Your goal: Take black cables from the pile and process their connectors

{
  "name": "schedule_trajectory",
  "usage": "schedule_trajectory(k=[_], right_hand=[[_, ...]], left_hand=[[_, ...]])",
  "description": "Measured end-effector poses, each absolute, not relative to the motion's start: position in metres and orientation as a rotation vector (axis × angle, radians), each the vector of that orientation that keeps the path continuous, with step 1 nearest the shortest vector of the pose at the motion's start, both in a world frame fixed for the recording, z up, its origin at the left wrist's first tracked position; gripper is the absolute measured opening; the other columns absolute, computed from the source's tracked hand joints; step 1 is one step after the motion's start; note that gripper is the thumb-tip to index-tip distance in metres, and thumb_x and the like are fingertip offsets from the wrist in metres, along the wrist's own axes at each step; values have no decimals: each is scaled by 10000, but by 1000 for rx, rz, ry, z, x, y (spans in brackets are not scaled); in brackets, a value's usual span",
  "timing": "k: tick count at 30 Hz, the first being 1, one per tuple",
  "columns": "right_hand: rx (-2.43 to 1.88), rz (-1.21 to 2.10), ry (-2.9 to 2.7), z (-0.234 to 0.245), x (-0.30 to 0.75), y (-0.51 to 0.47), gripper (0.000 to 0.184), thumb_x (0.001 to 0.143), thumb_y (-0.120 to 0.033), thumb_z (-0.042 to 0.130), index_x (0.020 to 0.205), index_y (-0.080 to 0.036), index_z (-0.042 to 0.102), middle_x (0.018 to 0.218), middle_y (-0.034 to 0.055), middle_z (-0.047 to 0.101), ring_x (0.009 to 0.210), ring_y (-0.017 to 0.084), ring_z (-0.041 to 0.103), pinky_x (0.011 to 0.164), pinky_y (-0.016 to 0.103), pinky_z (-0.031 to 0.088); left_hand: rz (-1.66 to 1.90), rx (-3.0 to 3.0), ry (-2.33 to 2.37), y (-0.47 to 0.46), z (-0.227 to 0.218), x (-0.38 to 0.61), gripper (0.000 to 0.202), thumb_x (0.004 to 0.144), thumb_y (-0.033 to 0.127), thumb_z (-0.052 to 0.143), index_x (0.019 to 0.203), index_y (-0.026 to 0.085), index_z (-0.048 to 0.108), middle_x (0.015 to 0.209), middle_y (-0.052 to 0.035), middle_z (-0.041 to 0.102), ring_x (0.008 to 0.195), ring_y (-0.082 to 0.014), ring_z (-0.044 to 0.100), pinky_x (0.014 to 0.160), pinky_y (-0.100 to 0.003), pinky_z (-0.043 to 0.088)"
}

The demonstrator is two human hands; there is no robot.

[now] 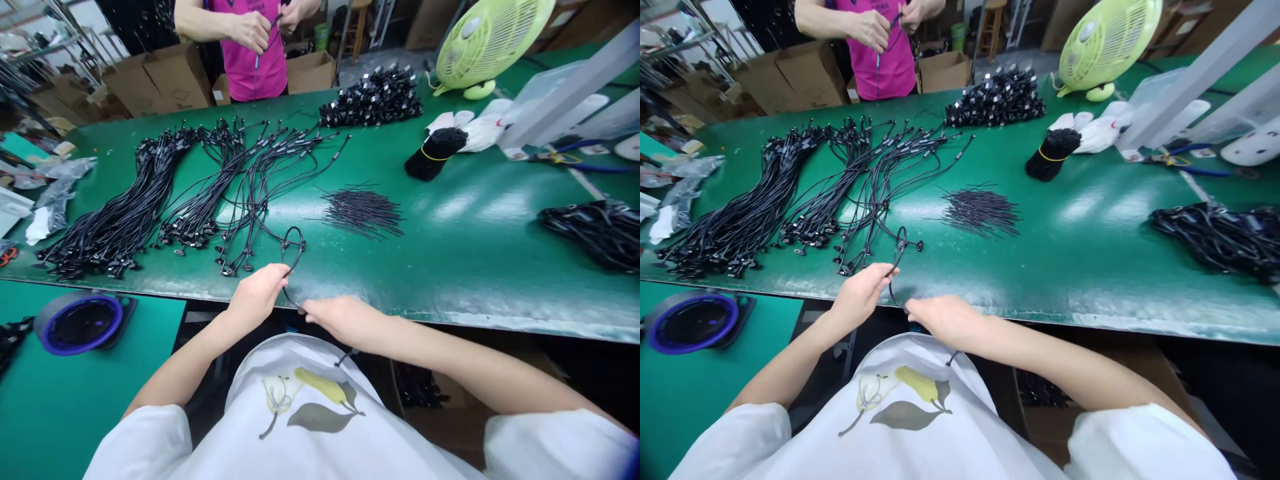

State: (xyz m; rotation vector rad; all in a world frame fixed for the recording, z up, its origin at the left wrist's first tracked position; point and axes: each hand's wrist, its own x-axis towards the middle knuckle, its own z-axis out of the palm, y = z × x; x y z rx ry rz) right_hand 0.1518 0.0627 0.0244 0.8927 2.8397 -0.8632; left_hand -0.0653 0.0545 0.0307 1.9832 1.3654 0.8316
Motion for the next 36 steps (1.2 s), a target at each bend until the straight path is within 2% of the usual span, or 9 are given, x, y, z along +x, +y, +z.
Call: schedule_trajectory(k=[7,11,14,18,21,24,29,33,36], right_hand=[[1268,-55,3270,60,176,105,387,1023,-378,319,890,-175,622,788,34,646,661,108,551,531,242,243],[1266,195,3317,56,174,102,413,1016,-382,349,786,-175,623,648,8,572,551,90,461,514,261,207],[1169,57,3365,52,166,96,431,1026,-371,318,804,-173,630,659,7,590,565,85,480,515,249,222],[1246,-215,3264,52,158,100,474,1028,-395,269,848,-175,647,746,38,651,640,104,541,538,249,239],[1397,-389,3185,54,156,112,403,1008,-398,341,888,-177,657,828,51,682,718,131,580,571,251,267],[1449,-656,3143,52,161,129,354,956,-467,461,877,-186,661,845,37,692,724,141,581,603,245,309],[1425,-1022,3068,29,195,150,307,914,-478,526,869,-204,657,853,14,692,748,144,596,673,246,386],[1484,-820,3114,4,220,135,306,966,-397,430,981,-191,656,948,54,696,827,168,630,715,264,426],[1430,-422,3196,-1,216,106,323,986,-319,374,986,-179,665,802,65,674,711,164,607,632,272,385]], left_hand=[[606,1488,1012,43,29,-62,359,966,438,414,945,158,637,777,-43,593,771,-157,569,791,-300,472],[839,975,1004,44,23,-51,314,926,469,498,969,174,595,1011,-70,612,969,-186,599,901,-338,482],[884,1208,1142,48,21,-46,296,924,461,506,965,188,613,1038,-60,620,1024,-191,569,987,-341,427],[839,1498,1206,52,24,-43,317,960,442,438,963,190,629,885,-40,615,883,-166,559,918,-317,430],[868,1248,1027,52,25,-44,345,933,489,483,973,172,614,645,26,460,625,-113,479,694,-263,477],[769,879,825,50,27,-51,383,862,514,600,966,146,620,583,76,309,458,-48,265,415,-157,335],[658,519,598,41,45,-82,308,829,413,681,890,112,658,513,104,203,393,-22,89,268,-96,182],[1165,355,638,42,62,-109,184,916,300,571,981,152,658,502,98,171,351,-31,121,256,-54,169],[1346,443,779,54,59,-112,245,932,283,546,1115,148,637,531,81,296,394,-29,286,343,-64,295]])
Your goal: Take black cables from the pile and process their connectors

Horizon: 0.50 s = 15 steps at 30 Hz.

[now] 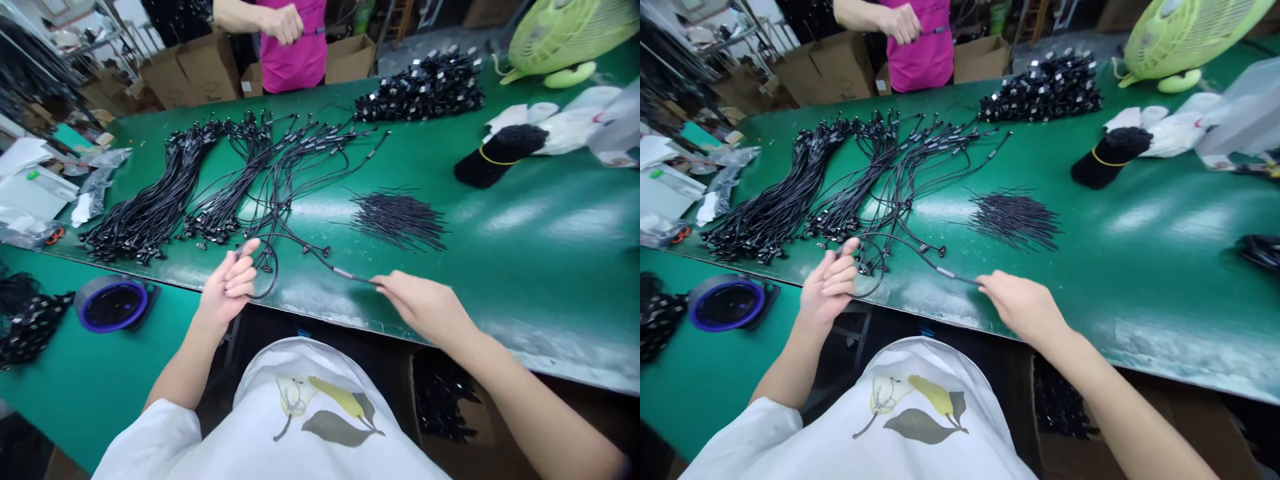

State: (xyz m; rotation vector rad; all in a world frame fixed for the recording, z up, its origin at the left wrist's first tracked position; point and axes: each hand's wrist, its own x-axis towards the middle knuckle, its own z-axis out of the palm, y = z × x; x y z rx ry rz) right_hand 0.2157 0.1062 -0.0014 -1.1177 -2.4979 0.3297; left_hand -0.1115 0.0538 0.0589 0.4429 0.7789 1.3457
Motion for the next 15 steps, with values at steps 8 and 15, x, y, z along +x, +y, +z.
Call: schedule_trajectory(k=[8,15], right_hand=[[-615,810,-2665,40,162,83,365,1002,-306,352,796,-191,632,764,32,655,648,125,565,607,255,354],[-890,1323,-1628,8,133,109,394,830,-565,615,984,-204,574,861,30,592,811,159,565,747,296,458]], left_hand=[[782,1392,1050,51,22,-58,318,898,470,561,853,171,660,830,-66,647,831,-172,583,818,-300,454],[983,747,719,48,27,-48,352,873,509,586,799,172,517,525,95,286,408,-50,236,422,-185,270]])
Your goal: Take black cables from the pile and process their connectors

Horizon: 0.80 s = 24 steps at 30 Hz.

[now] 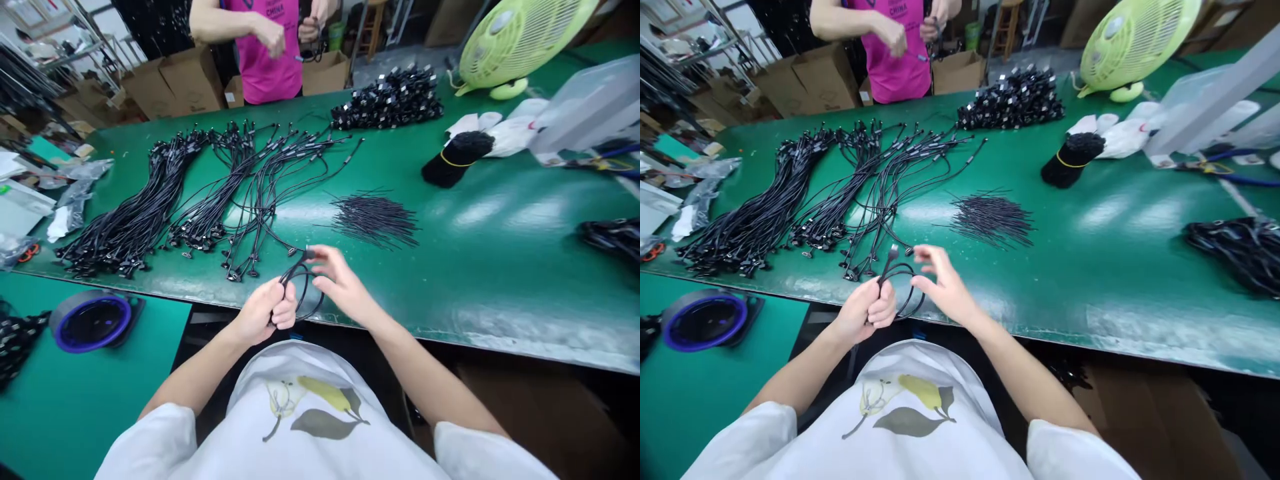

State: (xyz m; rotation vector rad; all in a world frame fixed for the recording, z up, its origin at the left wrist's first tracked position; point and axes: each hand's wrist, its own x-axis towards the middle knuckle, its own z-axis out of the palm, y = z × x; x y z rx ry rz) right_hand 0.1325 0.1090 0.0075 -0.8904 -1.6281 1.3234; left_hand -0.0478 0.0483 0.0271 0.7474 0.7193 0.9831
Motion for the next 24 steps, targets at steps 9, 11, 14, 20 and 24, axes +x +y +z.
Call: schedule_trajectory(k=[9,11,14,20,24], right_hand=[[-732,1985,-666,3,104,92,351,768,-471,717,745,-174,529,546,-103,208,460,40,158,403,167,214],[-726,1940,-663,7,98,85,338,786,-483,698,788,-191,529,574,-83,276,477,52,258,402,158,292],[-775,1825,-748,9,91,73,352,830,-556,616,944,-234,529,791,-18,514,580,86,454,391,177,401],[-848,1745,-995,0,90,68,410,904,-619,456,959,-217,519,856,14,593,543,86,508,379,193,423],[-825,1830,-927,-1,85,73,466,868,-686,460,832,-222,446,662,-51,446,471,54,384,384,161,315]], left_hand=[[1067,712,996,37,-6,-38,390,850,549,600,834,165,542,633,54,421,610,-104,502,820,-335,455],[1072,799,1036,35,-13,-36,421,845,582,582,888,164,558,652,52,409,588,-104,475,743,-311,441],[990,1042,1111,36,-15,-39,460,876,596,515,1000,159,581,702,19,465,641,-132,493,716,-302,412],[701,1316,1046,42,-13,-54,498,897,617,437,923,159,630,761,-39,562,778,-179,520,816,-323,420],[722,1216,1018,41,-20,-50,477,789,641,600,754,166,634,896,-74,585,916,-211,535,878,-334,426]])
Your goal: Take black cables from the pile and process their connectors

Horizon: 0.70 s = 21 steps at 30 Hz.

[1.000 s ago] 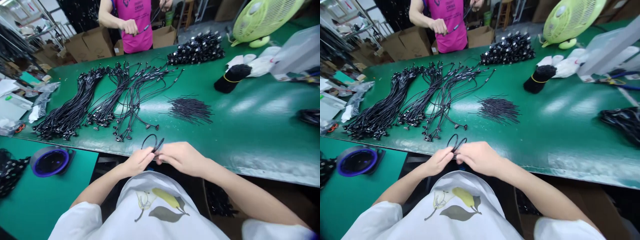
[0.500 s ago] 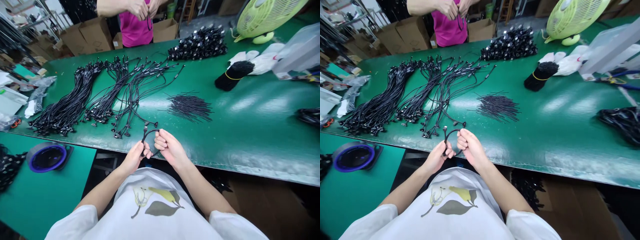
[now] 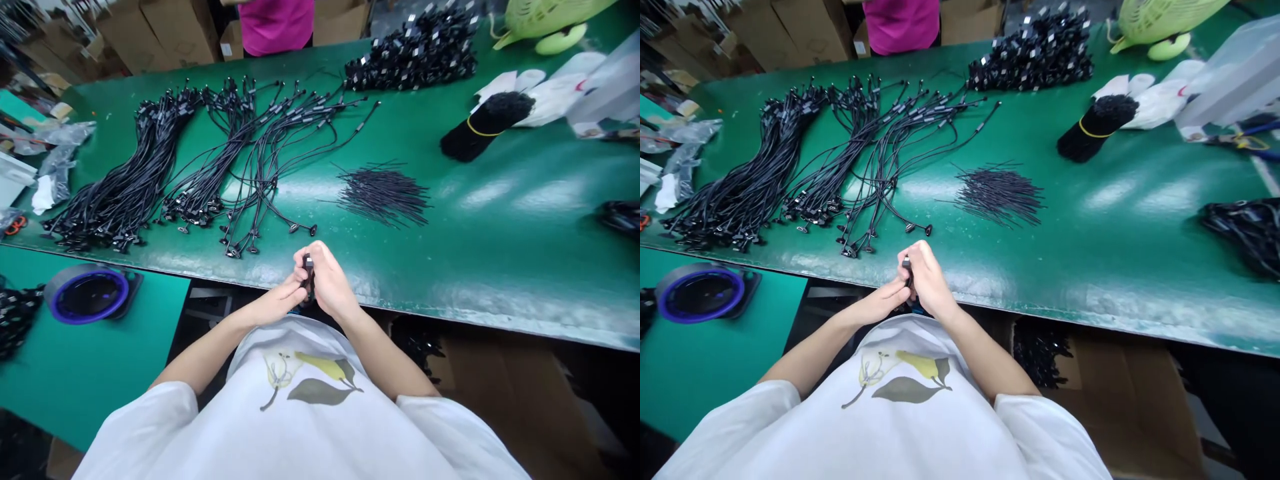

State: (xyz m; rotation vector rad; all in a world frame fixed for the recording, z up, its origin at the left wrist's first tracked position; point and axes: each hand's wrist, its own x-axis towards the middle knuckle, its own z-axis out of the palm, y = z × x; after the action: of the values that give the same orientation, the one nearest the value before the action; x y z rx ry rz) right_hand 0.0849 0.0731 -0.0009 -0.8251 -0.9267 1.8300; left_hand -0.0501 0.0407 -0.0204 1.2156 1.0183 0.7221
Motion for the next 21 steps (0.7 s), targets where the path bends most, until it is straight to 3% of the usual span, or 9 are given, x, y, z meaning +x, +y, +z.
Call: schedule_trajectory(k=[4,7,13,15,17,19,21], right_hand=[[-733,1929,-808,11,84,81,562,755,-756,555,796,-213,415,748,-42,450,515,33,312,439,163,282],[-729,2056,-760,20,90,92,598,725,-789,549,802,-208,426,738,-40,448,502,32,283,421,167,249],[-710,2072,-741,22,92,108,599,828,-749,454,1093,-215,511,732,-55,400,455,28,234,372,168,190],[-728,2004,-930,19,94,109,597,881,-728,367,1102,-199,533,745,-42,419,447,33,284,375,177,246],[-801,1753,-1238,15,102,110,554,936,-664,311,1093,-193,557,796,-10,488,506,59,438,461,209,396],[-857,1258,-1601,13,117,110,450,987,-545,308,1131,-206,568,926,43,576,730,123,600,699,291,511],[-763,722,-1999,13,133,109,345,1008,-399,335,1211,-229,555,1095,76,614,1010,185,609,946,394,456]], left_hand=[[691,725,848,35,-16,-35,486,734,617,689,767,144,583,729,-29,533,732,-162,542,751,-334,471],[701,485,759,33,-4,-26,431,737,528,737,781,144,545,648,31,423,577,-88,429,571,-243,416],[802,439,745,33,6,-16,399,824,519,646,871,131,564,672,33,398,541,-60,370,495,-187,309],[802,499,770,33,4,-17,406,817,517,654,852,123,563,649,41,385,530,-56,362,489,-185,294],[815,552,827,34,0,-21,411,797,516,675,816,127,546,617,57,357,516,-54,349,483,-183,276],[829,569,892,36,-4,-27,422,779,527,686,790,144,509,604,71,325,505,-52,326,474,-180,253],[797,610,936,39,-5,-34,451,771,569,668,774,164,470,611,76,310,504,-55,307,465,-185,238]])
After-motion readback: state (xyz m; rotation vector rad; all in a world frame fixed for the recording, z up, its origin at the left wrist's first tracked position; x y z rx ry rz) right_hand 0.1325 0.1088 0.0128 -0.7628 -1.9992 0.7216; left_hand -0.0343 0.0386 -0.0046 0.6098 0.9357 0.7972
